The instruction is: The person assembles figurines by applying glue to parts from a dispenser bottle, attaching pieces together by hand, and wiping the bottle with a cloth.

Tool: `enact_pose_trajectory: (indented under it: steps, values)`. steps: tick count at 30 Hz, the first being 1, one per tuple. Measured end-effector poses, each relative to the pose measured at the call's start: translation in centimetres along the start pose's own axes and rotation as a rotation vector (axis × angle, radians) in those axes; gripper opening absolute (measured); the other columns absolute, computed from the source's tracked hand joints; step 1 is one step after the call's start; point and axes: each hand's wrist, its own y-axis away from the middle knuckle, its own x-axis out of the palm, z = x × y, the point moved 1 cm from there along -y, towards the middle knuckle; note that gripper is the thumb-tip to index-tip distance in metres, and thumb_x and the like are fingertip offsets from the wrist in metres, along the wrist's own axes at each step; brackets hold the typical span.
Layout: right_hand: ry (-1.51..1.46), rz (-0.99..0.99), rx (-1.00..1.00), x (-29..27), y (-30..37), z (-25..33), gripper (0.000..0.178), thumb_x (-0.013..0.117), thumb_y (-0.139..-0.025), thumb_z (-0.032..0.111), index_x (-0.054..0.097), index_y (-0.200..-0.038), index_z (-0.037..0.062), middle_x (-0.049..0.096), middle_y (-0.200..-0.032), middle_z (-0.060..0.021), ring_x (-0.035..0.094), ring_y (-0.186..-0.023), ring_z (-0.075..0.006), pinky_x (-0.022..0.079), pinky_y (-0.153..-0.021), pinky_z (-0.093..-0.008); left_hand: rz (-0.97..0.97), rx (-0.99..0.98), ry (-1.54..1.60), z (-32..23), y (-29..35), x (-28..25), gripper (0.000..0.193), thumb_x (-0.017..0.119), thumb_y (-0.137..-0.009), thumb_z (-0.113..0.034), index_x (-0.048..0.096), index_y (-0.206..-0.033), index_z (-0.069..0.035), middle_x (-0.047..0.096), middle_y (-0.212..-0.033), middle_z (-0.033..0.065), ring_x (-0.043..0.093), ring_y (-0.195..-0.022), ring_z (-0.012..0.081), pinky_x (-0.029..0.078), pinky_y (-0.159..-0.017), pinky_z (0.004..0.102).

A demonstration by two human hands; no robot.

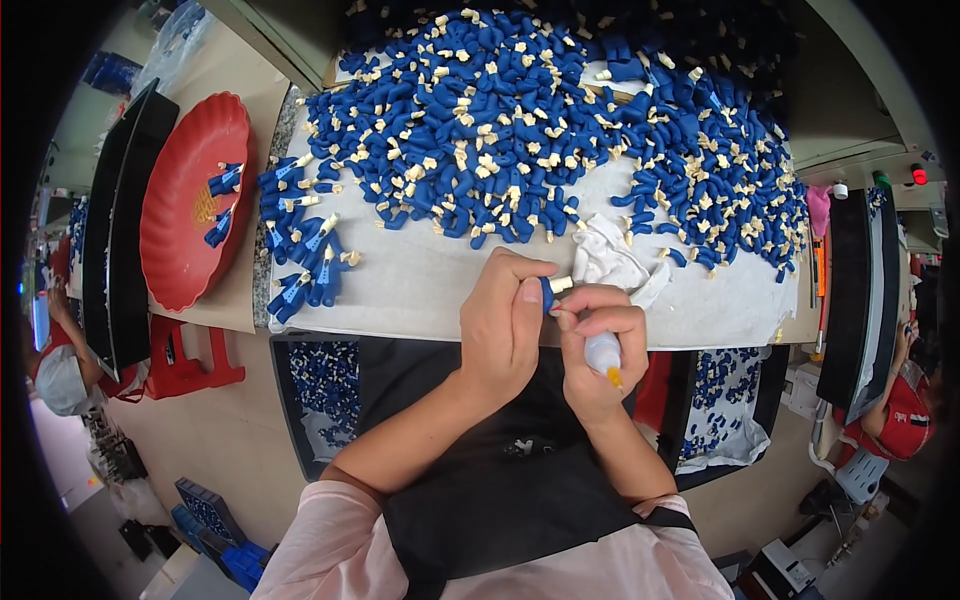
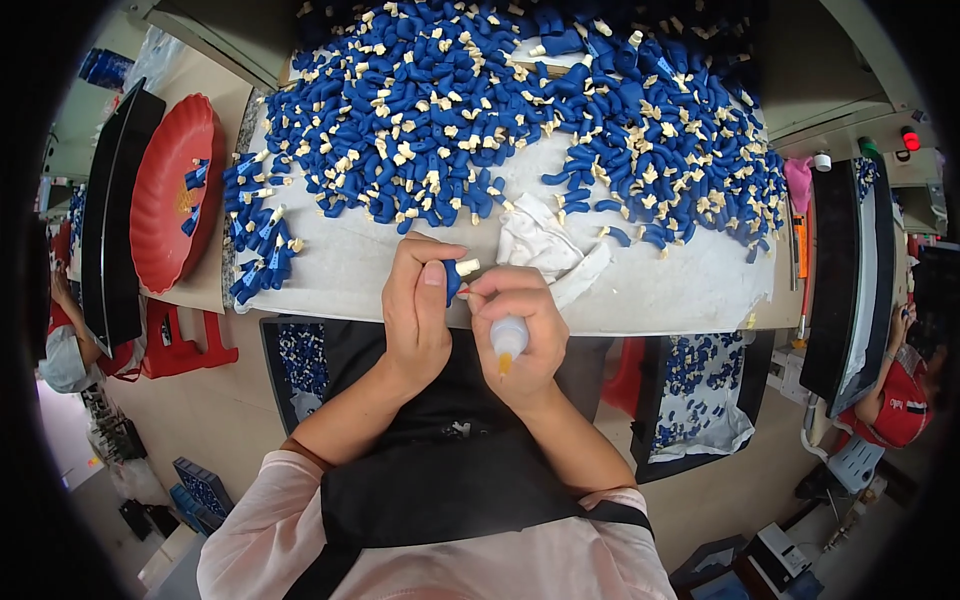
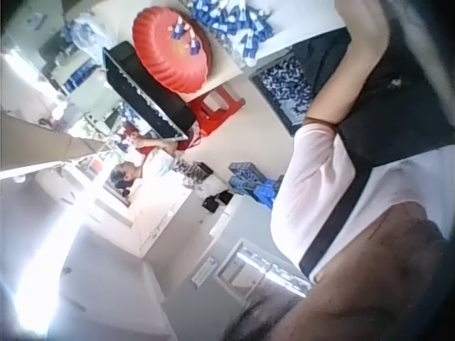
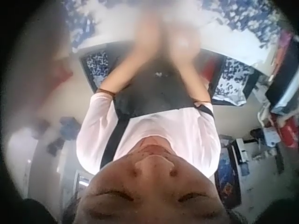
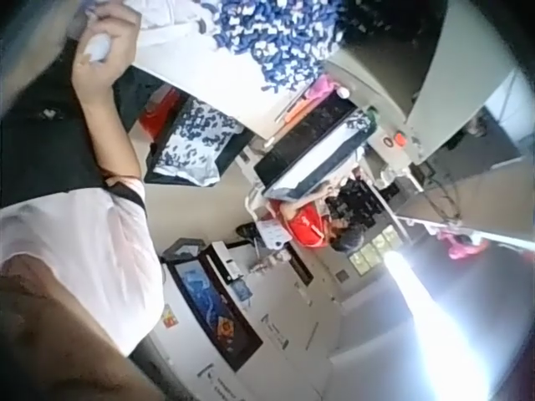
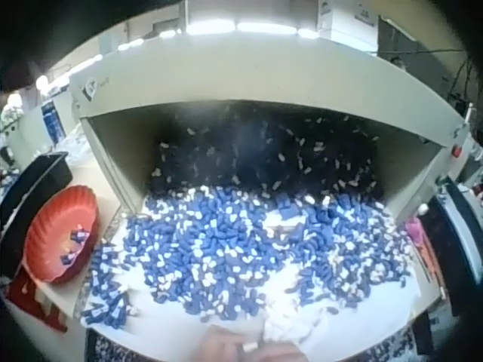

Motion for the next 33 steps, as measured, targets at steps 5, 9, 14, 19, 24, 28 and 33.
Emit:
enact_pose_trajectory:
  steps: [5, 9, 14, 19, 24, 28, 33]
  values:
    - [-0.044, -0.015, -0.037, 0.4, -0.3, 0.2, 0.024, 0.058, -0.066, -0.014, 0.045, -0.078, 0.0026, 0.055, -0.079, -0.0125, 0.053, -0.069, -0.0189, 0.044, -0.061, -0.025, 0.02, -0.106, 0.116, -0.2, -0.1, -0.5, 0.016, 0.036, -0.085, -0.006, 0.05, -0.087, 0.001, 0.046, -0.072, 0.009, 0.043, -0.059, 0.0153, 0.036, -0.054, 0.0251]
    - [-0.063, -0.013, -0.037, 1.0, -1.0, 0.5, 0.024, 0.058, -0.066, -0.014, 0.045, -0.078, 0.0029, 0.055, -0.079, -0.0124, 0.054, -0.068, -0.0193, 0.045, -0.061, -0.0255, 0.016, -0.106, 0.163, -0.1, -0.2, -0.6, 0.019, 0.035, -0.087, -0.01, 0.05, -0.087, 0.001, 0.046, -0.072, 0.0071, 0.043, -0.061, 0.0127, 0.035, -0.057, 0.0236]
    - [-0.021, 0.028, 0.004, 0.8, -0.1, 0.0, 0.024, 0.058, -0.066, -0.015, 0.046, -0.077, 0.0027, 0.055, -0.079, -0.0127, 0.054, -0.067, -0.0199, 0.045, -0.059, -0.026, 0.07, -0.619, 0.758, -0.7, -0.7, -1.3, 0.027, 0.031, -0.089, -0.022, 0.048, -0.088, -0.002, 0.044, -0.071, 0.0037, 0.039, -0.062, 0.0089, 0.032, -0.056, 0.0211]
    - [0.26, 0.17, -0.014, -1.2, -2.1, 0.5, 0.02, 0.059, -0.068, -0.011, 0.046, -0.076, 0.0016, 0.056, -0.078, -0.0115, 0.055, -0.069, -0.0163, 0.044, -0.065, -0.0254, 0.252, -0.699, 1.28, -0.6, -0.8, -2.2, 0.031, 0.04, -0.08, -0.029, 0.043, -0.096, -0.003, 0.042, -0.075, 0.0038, 0.036, -0.059, 0.0095, 0.029, -0.053, 0.0215]
    - [0.404, 0.197, 0.071, -1.6, -2.8, 0.1, 0.016, 0.061, -0.066, -0.009, 0.051, -0.076, 0.0007, 0.057, -0.076, -0.0095, 0.056, -0.069, -0.0164, 0.043, -0.064, -0.0247, 0.284, -0.74, 1.374, -0.8, -0.8, -2.6, 0.027, 0.041, -0.079, -0.025, 0.043, -0.095, -0.004, 0.042, -0.074, 0.0039, 0.037, -0.059, 0.0094, 0.029, -0.052, 0.0216]
    - [0.341, 0.161, 0.116, -1.3, -2.9, 0.0, 0.021, 0.059, -0.059, -0.011, 0.049, -0.073, 0.0006, 0.055, -0.072, -0.0111, 0.055, -0.067, -0.0247, 0.043, -0.061, -0.0295, 0.316, -0.762, 1.326, -0.4, -0.6, -3.0, 0.023, 0.04, -0.084, -0.026, 0.043, -0.092, -0.005, 0.041, -0.071, 0.0019, 0.036, -0.056, 0.008, 0.027, -0.049, 0.0203]
    - [0.396, 0.204, 0.041, -1.3, -2.8, -0.1, 0.022, 0.059, -0.057, -0.011, 0.049, -0.072, 0.0013, 0.055, -0.072, -0.0106, 0.054, -0.067, -0.0248, 0.043, -0.061, -0.0299, 0.249, -0.742, 1.353, -0.8, -0.6, -3.0, 0.03, 0.031, -0.09, -0.034, 0.043, -0.092, -0.006, 0.04, -0.07, 0.0009, 0.035, -0.055, 0.0073, 0.026, -0.048, 0.0196]
